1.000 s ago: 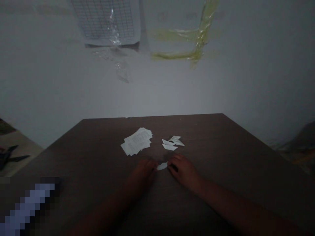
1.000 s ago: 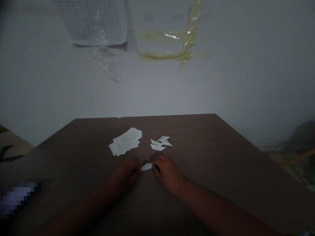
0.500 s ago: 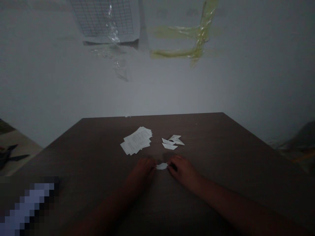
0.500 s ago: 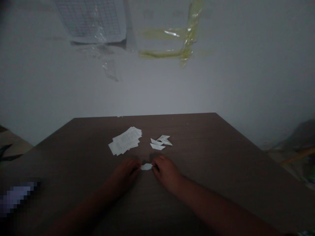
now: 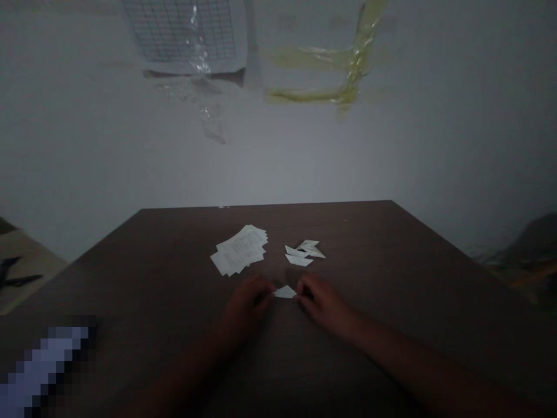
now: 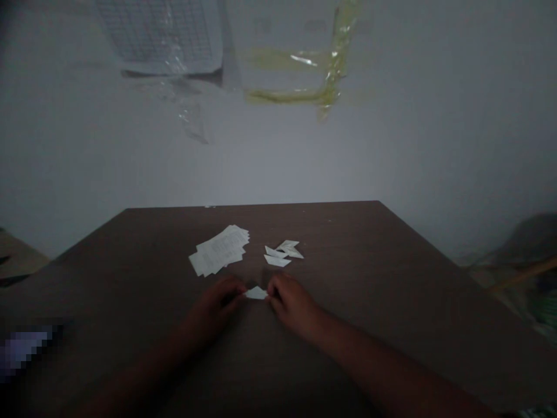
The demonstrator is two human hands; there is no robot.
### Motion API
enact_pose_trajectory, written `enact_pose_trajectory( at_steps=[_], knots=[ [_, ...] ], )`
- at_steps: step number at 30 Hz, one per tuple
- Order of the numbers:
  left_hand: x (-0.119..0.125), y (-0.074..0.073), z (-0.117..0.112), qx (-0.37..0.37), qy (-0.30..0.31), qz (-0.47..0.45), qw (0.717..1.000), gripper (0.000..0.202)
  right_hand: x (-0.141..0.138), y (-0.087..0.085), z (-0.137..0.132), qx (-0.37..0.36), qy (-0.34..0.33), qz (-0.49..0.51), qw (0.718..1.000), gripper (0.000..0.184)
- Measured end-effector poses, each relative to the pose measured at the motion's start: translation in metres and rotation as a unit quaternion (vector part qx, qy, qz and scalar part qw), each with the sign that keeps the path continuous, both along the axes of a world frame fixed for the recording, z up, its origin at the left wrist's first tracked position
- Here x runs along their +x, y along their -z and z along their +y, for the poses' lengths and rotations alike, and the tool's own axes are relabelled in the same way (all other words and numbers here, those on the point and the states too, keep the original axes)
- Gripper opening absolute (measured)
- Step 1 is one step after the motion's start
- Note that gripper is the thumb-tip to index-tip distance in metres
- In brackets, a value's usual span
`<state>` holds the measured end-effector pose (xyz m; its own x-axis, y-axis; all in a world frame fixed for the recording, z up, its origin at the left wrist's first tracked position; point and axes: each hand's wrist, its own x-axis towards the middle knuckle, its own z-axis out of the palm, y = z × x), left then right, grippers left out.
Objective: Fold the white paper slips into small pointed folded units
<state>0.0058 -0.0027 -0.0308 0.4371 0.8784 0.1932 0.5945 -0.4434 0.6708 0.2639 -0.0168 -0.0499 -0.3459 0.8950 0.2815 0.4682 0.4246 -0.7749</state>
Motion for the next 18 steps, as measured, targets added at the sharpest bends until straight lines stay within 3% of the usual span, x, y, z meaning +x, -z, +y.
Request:
enact_pose_trajectory(
  at_steps=[7, 12, 18],
  knots=[
    [-0.001, -0.001, 0.003, -0.051, -0.016, -0.124, 0.991, 0.014, 0.0, 0.0, 0.001, -0.058, 0.06, 0.101, 0.991, 0.019],
    [0.001, -0.006, 0.003, -0.085, -0.05, -0.163, 0.982, 0.014, -0.003, 0.001, 0.0, -0.093, 0.093, 0.161, 0.978, 0.022],
    [0.004, -0.014, 0.003, -0.176, -0.116, -0.164, 0.964, 0.014, -0.008, 0.007, 0.001, -0.109, 0.099, 0.223, 0.964, 0.025]
  ],
)
